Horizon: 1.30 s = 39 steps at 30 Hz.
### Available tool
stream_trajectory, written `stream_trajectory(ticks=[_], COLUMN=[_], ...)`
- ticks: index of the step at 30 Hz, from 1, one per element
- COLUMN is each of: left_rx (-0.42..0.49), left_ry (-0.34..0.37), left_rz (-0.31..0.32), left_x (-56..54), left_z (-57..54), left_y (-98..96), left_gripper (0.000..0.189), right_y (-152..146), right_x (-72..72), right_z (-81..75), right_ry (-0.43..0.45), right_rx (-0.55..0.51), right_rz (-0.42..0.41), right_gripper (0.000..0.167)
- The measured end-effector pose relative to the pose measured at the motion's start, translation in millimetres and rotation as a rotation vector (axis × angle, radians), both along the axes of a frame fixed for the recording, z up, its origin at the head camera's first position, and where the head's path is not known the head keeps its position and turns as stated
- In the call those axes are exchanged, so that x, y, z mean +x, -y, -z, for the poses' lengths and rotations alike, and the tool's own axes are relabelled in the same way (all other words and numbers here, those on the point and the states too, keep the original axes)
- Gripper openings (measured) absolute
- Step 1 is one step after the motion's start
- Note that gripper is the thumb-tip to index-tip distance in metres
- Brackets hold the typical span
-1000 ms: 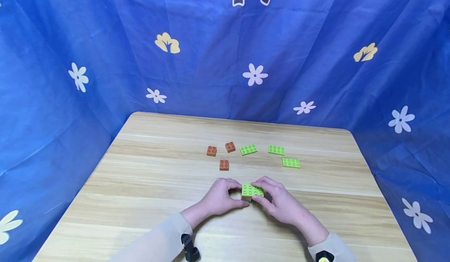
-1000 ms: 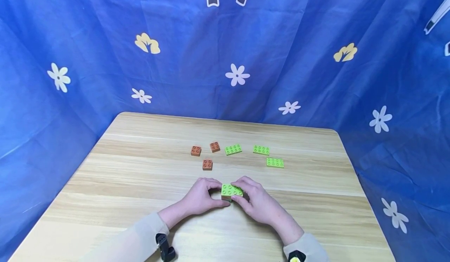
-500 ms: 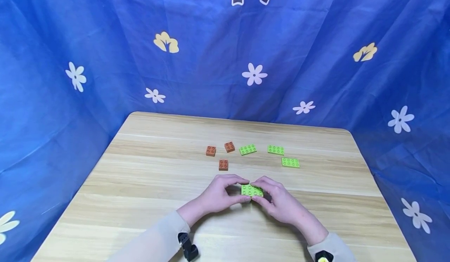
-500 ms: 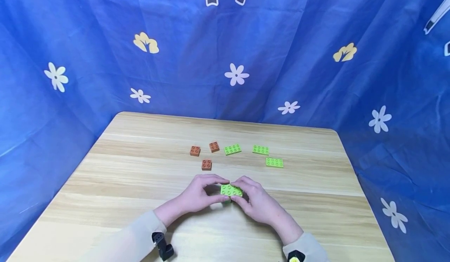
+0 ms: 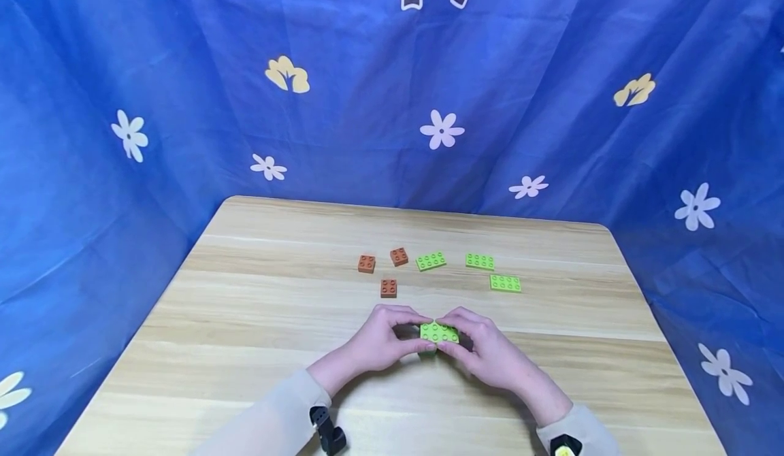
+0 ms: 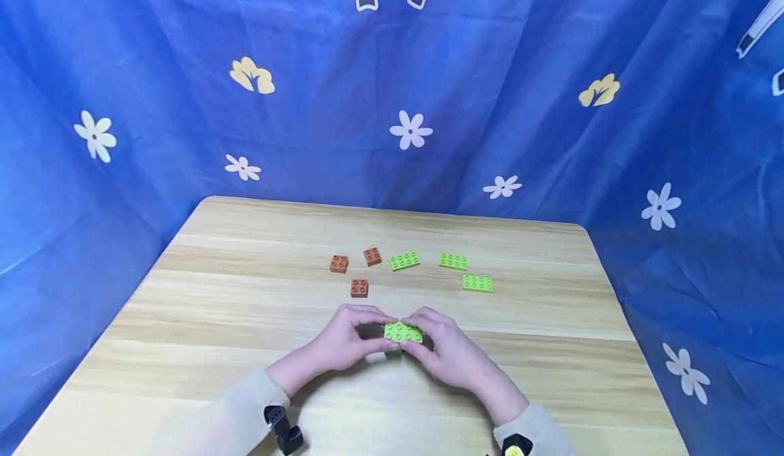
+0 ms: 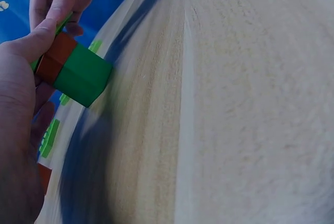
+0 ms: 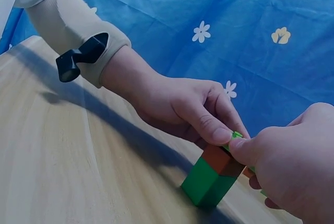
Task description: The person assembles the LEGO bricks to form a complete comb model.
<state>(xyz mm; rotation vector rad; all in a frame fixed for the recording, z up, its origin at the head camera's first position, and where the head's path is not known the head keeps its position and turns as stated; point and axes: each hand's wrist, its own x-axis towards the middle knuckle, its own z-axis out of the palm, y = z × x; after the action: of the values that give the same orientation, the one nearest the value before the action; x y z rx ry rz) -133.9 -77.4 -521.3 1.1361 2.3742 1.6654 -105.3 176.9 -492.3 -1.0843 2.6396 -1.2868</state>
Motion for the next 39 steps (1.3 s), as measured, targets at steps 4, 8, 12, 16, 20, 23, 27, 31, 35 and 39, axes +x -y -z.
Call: stream_trajectory(ticks=[4,8,12,16,20,23,27,31,35,39], left_rx=[0.021,0.034,0.021,-0.013,-0.039,-0.063,-0.101,-0.128,-0.152,-0.169], left_ry=[0.03,0.054,0.068,0.07,0.043,0.009,0.009,0.049,0.075,0.093], left_rz=[0.008,0.013,0.01,0.002,0.002,0.0,-0.007,-0.022,-0.03,-0.031], left_x=[0.5,0.6,0.1,0.0,0.7,1.2,1.7,2.3,2.7,2.4], left_z=[-1.5,-1.5,-1.0,-1.1,-3.0,-6.2,-11.2,-14.4,-17.1,-18.3], left_y=[-0.8,-1.2,-0.4,0.2,0.1,0.6,1.1,1.0,0.8,1.1], left_gripper=[0.034,0.033,0.033,0.034,0.034,0.034,0.034,0.033,0.031,0.03], right_y=[0.7,1.4,2.0,2.6,2.4,2.3,2.7,3.3,3.5,3.6], right_x=[-0.5,-0.7,-0.5,0.0,-0.6,-1.8,-2.5,-2.4,-2.6,-2.6], right_z=[0.3,1.2,1.4,1.9,3.2,3.2,2.4,1.8,1.9,2.6], right_ry=[-0.006,-0.007,-0.006,0.001,-0.01,-0.021,-0.022,-0.019,-0.025,-0.035], right_rx=[-0.013,-0.033,-0.034,-0.033,-0.036,-0.036,-0.033,-0.027,-0.029,-0.033], right_rz=[-0.001,-0.003,0.002,0.007,0.009,0.009,0.011,0.013,0.008,0.002], right_gripper=[0.035,0.035,0.035,0.035,0.035,0.034,0.034,0.034,0.034,0.034])
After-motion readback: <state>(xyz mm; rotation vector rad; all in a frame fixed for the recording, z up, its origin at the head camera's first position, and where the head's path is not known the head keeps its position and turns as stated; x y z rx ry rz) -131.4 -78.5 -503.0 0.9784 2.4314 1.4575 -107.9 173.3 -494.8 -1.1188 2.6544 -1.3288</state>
